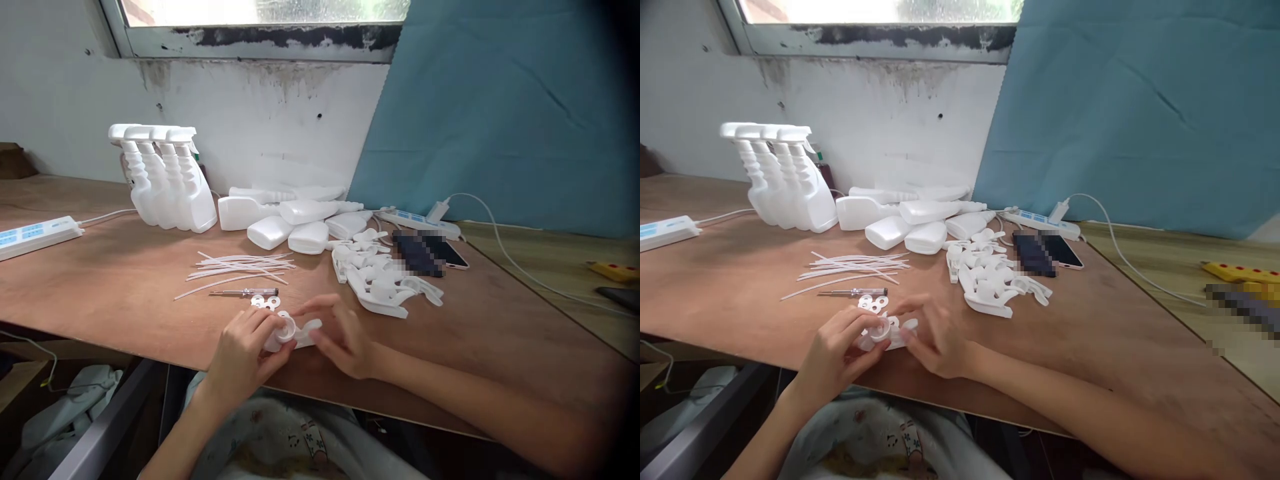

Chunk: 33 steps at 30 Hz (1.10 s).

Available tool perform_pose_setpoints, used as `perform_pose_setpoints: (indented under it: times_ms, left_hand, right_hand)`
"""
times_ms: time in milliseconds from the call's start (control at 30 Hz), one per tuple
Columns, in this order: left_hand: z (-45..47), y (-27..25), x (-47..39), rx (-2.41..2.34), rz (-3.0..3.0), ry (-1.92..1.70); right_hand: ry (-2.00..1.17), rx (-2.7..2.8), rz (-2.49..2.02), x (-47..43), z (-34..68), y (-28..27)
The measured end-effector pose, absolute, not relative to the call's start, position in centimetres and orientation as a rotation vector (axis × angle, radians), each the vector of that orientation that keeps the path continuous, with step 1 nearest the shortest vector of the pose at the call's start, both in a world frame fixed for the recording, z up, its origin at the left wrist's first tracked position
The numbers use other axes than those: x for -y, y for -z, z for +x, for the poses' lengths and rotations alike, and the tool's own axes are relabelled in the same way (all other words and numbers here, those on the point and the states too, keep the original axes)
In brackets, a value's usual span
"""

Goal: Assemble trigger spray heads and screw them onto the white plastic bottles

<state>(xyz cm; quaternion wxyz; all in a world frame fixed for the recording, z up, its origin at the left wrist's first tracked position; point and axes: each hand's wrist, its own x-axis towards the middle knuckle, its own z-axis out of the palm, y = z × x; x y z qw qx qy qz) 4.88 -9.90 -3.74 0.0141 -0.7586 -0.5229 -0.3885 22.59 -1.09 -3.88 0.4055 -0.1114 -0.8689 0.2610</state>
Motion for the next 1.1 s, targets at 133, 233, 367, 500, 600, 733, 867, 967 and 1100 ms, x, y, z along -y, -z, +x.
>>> perform_pose_setpoints:
  times_ms: [133,233,367,500,600,733,867,967,1100]
  left_hand:
    - [5.1,4.4,10.0,1.669,-2.337,1.271]
    - [5.1,5.0,10.2,1.735,-2.259,1.368]
    - [5.1,5.4,10.1,1.841,-2.221,1.356]
    - [5.1,5.4,10.0,1.871,-2.247,1.323]
    - [5.2,5.2,10.1,1.859,-2.249,1.323]
    - [5.3,5.1,10.1,1.85,-2.262,1.294]
    - [5.2,5.1,10.1,1.873,-2.278,1.275]
    - [5.2,5.1,10.0,1.866,-2.289,1.283]
    - [5.2,5.0,10.1,1.881,-2.285,1.286]
  right_hand:
    - [-0.75,2.08,-0.617,-0.8,21.4,3.8]
    - [-0.764,2.215,-0.818,-2.8,19.4,3.9]
    - [-0.6,2.269,-0.979,-4.9,17.1,4.4]
    - [-0.522,2.338,-0.971,-5.6,16.6,4.9]
    - [-0.538,2.344,-0.952,-5.5,16.9,5.0]
    - [-0.598,2.295,-0.962,-5.4,17.1,4.9]
    - [-0.74,2.221,-0.934,-5.6,17.2,4.9]
    - [-1.007,2.097,-0.784,-5.6,17.2,4.8]
    - [-1.321,1.963,-0.579,-5.0,17.3,4.3]
